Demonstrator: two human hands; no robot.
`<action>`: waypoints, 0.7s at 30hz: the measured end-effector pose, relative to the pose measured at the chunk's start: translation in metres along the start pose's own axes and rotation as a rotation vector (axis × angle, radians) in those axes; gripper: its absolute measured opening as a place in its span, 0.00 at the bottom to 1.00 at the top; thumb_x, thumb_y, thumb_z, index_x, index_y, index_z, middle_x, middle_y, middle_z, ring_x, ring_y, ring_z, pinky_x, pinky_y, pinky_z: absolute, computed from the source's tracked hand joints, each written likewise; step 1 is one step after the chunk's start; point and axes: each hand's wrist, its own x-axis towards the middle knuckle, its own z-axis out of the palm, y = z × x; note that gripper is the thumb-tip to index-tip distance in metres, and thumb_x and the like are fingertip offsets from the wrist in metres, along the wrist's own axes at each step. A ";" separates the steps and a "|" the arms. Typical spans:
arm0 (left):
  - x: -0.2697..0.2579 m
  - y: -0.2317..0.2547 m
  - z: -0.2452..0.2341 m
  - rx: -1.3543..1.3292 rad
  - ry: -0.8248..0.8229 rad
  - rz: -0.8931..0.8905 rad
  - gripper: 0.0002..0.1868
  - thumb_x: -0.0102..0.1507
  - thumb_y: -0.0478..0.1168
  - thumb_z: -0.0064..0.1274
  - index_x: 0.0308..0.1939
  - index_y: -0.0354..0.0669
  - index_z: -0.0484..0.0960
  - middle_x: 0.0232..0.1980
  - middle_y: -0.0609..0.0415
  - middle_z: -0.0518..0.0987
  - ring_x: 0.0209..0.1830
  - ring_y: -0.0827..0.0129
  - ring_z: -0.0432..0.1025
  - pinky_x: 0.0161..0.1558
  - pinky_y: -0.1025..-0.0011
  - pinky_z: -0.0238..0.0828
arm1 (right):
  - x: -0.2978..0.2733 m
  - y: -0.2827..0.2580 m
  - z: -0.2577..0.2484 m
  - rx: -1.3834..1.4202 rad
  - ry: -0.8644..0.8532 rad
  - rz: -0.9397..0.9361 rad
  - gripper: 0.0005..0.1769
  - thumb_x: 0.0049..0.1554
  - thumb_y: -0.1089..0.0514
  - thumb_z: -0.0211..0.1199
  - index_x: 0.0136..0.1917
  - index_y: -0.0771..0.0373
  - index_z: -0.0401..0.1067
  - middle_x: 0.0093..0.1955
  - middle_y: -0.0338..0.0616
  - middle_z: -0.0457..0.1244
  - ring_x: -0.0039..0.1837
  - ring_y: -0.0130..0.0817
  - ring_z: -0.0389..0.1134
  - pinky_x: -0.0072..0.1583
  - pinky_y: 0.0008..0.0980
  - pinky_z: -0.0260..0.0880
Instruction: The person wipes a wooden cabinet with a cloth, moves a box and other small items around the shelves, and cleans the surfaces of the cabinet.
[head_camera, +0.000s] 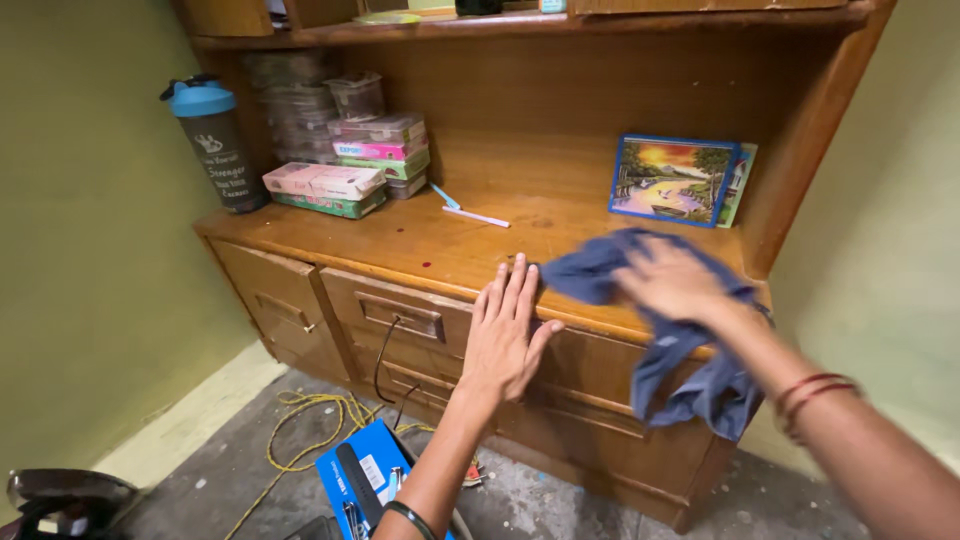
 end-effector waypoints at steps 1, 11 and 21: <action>0.000 0.000 -0.003 0.014 0.017 0.012 0.43 0.70 0.63 0.36 0.78 0.35 0.54 0.83 0.41 0.49 0.83 0.49 0.43 0.77 0.52 0.37 | -0.008 0.028 -0.007 0.028 0.033 0.044 0.41 0.62 0.32 0.38 0.83 0.47 0.44 0.86 0.53 0.37 0.84 0.54 0.40 0.80 0.43 0.40; 0.129 0.025 0.049 -0.611 -0.189 -0.604 0.41 0.72 0.67 0.26 0.61 0.36 0.79 0.61 0.30 0.78 0.66 0.40 0.69 0.68 0.54 0.61 | -0.002 0.032 0.024 0.026 -0.002 -0.090 0.38 0.66 0.30 0.38 0.79 0.54 0.50 0.88 0.53 0.36 0.85 0.54 0.39 0.81 0.42 0.40; 0.279 -0.026 0.261 -0.621 0.111 -0.543 0.36 0.57 0.41 0.56 0.67 0.27 0.67 0.65 0.25 0.74 0.68 0.39 0.68 0.69 0.58 0.64 | 0.022 0.064 0.023 0.082 0.166 0.255 0.41 0.63 0.37 0.41 0.84 0.52 0.41 0.82 0.65 0.40 0.83 0.57 0.41 0.80 0.46 0.39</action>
